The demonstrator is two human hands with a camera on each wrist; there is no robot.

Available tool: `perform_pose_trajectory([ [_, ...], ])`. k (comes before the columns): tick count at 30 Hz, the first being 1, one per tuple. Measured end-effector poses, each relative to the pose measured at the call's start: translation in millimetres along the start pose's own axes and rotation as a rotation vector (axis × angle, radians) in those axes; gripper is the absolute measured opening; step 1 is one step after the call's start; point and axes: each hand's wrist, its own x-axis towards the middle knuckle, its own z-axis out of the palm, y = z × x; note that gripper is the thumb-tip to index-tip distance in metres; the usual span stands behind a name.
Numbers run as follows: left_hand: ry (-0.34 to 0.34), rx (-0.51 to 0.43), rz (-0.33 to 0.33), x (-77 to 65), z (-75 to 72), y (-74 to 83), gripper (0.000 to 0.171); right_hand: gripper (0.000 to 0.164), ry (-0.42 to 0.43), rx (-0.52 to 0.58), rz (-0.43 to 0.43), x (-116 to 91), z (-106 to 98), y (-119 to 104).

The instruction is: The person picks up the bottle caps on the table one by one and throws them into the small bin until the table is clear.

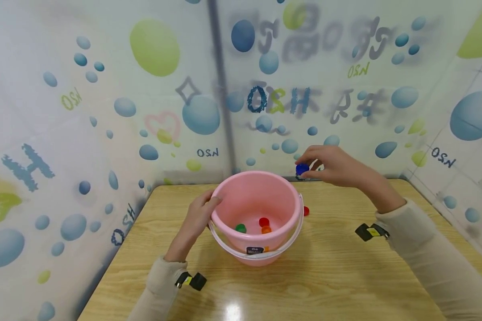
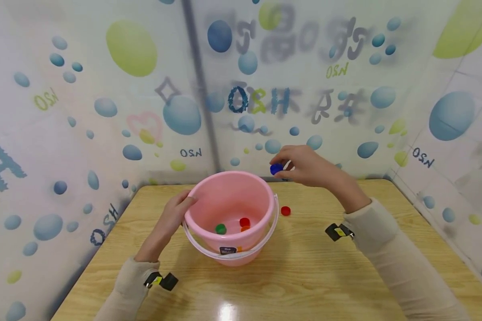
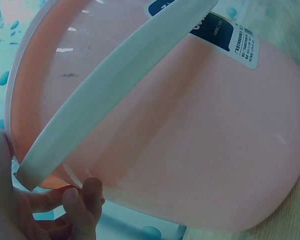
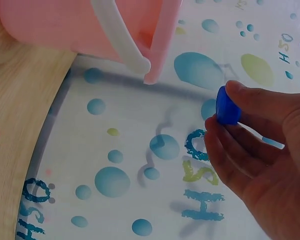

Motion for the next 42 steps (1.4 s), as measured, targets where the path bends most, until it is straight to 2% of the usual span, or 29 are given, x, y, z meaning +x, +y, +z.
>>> perform_pose_trajectory([
  [13, 0.007, -0.005, -0.001, 1.4, -0.2, -1.5, 0.040, 0.032, 0.009, 0.072, -0.012, 11.4, 11.0, -8.7],
  [18, 0.014, 0.011, 0.020, 2.3, -1.0, -2.0, 0.039, 0.030, -0.004, 0.079, -0.033, 16.2, 12.9, -12.7],
  [33, 0.003, -0.005, 0.025, 0.9, 0.0, -1.3, 0.040, 0.029, -0.035, 0.073, -0.067, 35.3, 18.7, -31.2],
  [42, 0.002, 0.000, 0.025, 1.5, -0.7, -2.0, 0.041, 0.029, -0.036, 0.127, -0.111, 45.8, 24.7, -41.4],
])
